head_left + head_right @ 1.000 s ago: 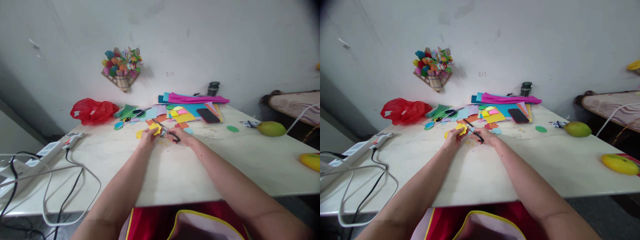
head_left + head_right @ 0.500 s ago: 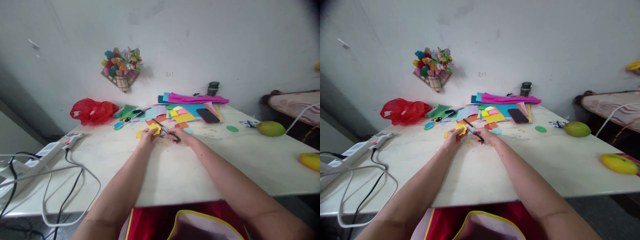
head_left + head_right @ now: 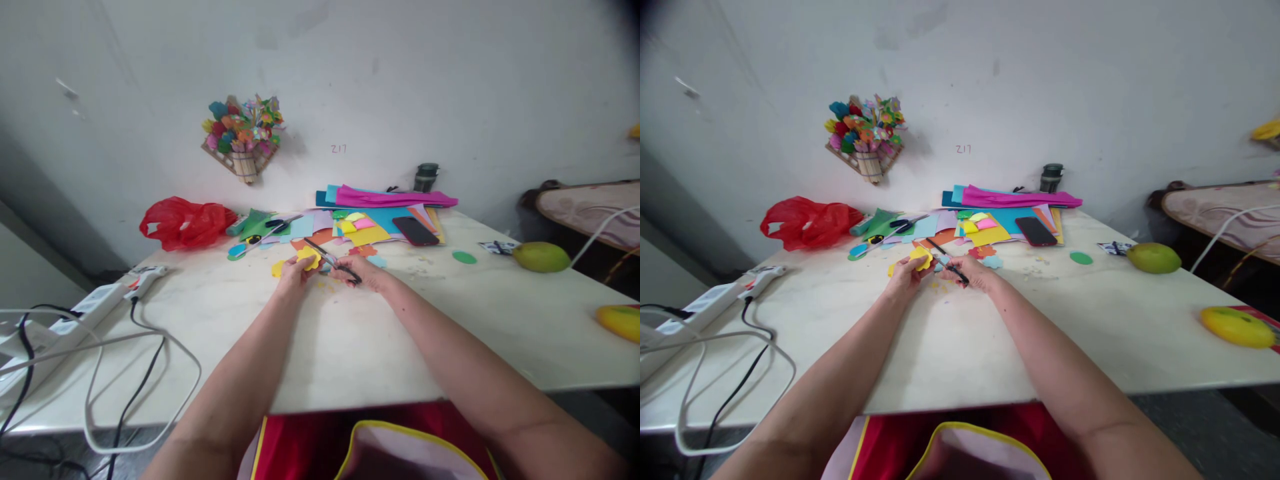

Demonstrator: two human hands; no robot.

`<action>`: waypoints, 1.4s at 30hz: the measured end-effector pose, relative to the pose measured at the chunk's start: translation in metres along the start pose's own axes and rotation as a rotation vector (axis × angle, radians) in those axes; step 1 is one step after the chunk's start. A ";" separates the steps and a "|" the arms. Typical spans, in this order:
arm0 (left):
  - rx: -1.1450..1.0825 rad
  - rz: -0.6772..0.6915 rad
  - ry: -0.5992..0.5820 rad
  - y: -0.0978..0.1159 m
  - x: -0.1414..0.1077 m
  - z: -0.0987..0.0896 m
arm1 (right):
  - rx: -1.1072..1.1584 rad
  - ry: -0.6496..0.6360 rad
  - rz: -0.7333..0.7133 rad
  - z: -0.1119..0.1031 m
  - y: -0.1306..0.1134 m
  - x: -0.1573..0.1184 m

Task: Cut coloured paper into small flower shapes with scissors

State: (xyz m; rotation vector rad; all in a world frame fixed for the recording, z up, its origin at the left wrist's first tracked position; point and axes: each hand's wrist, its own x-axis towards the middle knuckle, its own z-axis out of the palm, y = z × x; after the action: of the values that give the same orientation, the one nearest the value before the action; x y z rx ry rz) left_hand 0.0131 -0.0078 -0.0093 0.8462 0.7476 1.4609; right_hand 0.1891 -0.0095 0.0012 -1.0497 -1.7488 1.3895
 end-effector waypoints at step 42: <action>0.011 -0.021 0.007 0.000 -0.003 0.003 | -0.050 -0.028 -0.044 -0.001 0.001 -0.002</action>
State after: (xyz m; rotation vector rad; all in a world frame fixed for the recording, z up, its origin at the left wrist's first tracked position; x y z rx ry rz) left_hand 0.0156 -0.0104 -0.0080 0.8395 0.7685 1.4430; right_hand 0.1911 -0.0107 0.0003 -1.0164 -1.8246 1.3461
